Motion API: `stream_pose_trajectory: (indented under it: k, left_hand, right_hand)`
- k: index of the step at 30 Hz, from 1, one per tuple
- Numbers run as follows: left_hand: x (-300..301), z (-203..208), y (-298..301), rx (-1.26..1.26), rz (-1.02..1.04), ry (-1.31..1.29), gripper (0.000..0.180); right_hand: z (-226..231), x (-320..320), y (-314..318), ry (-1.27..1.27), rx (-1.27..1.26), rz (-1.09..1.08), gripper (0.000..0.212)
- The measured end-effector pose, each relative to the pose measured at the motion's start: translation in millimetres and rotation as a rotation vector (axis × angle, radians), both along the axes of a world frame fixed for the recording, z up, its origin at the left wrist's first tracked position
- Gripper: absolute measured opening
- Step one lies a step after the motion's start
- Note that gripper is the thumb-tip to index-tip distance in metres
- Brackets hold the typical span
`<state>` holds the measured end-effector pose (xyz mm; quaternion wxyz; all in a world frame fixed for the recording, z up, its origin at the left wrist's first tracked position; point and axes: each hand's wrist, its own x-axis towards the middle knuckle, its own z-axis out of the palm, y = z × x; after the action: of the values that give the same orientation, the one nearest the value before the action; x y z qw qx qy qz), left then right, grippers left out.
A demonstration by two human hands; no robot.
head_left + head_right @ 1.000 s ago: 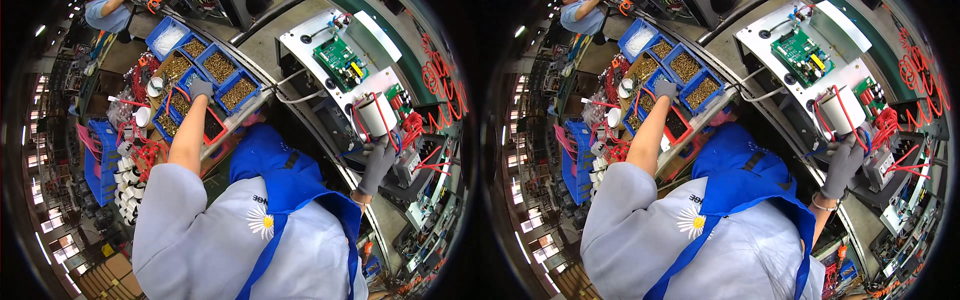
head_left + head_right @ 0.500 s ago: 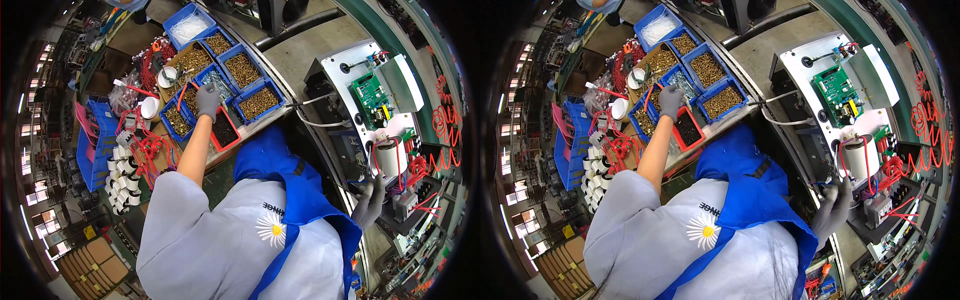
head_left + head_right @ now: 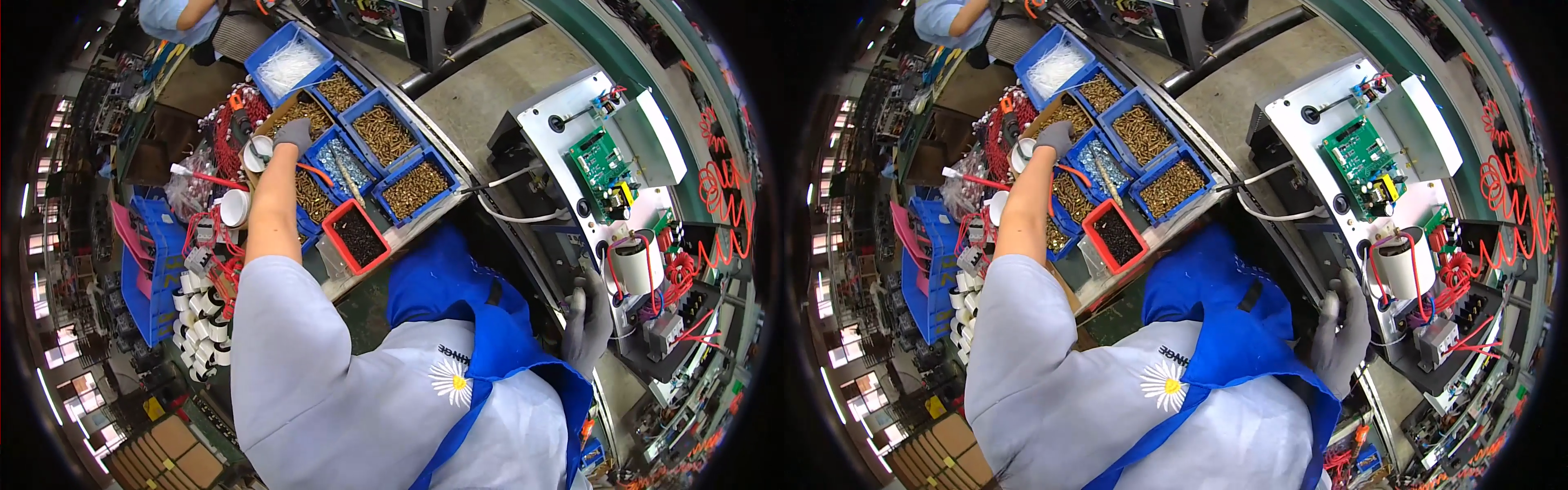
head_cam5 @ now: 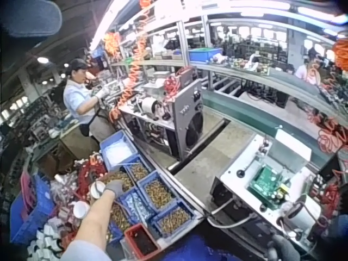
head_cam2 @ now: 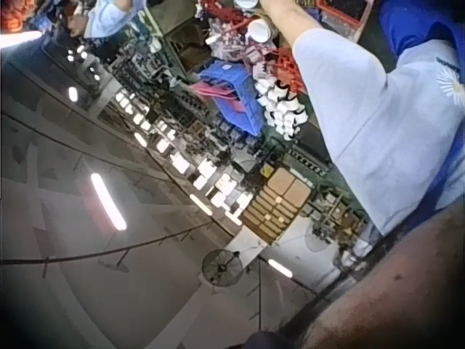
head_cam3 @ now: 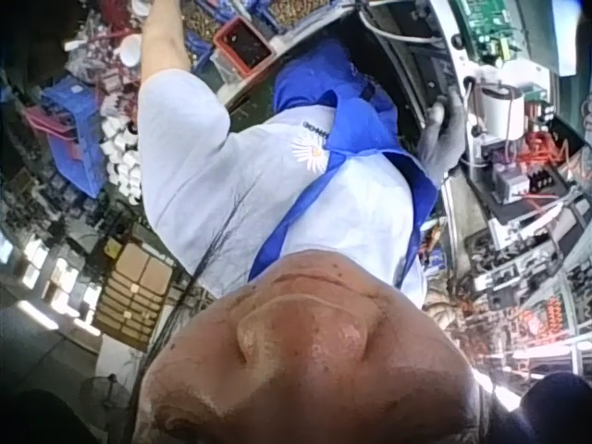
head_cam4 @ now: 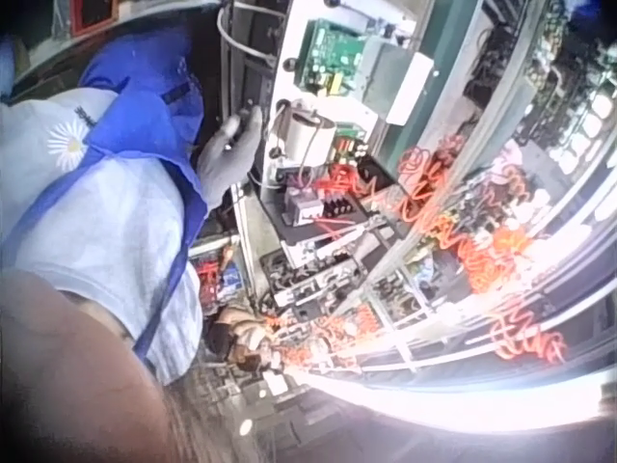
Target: The person assembles an electronics housing by hand, connecting red wiring and blue wiring to a circuit board and securing components with a pneumatic screwdriver.
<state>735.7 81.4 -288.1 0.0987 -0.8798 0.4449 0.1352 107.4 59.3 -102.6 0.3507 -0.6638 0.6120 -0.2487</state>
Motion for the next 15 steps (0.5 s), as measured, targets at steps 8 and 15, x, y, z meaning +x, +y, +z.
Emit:
stream_pose_trajectory:
  k: [8,15]
  left_hand:
    - [6.7,41.6,1.0,0.017,-0.133,-0.074,0.023]
    - [-62.3,143.2,-16.6,-0.711,0.125,0.582,0.032]
  right_hand:
    - [-9.4,-11.8,-2.5,-0.025,-0.046,-0.021,0.035]
    - [11.5,20.3,-19.0,-0.350,0.269,0.040,0.035]
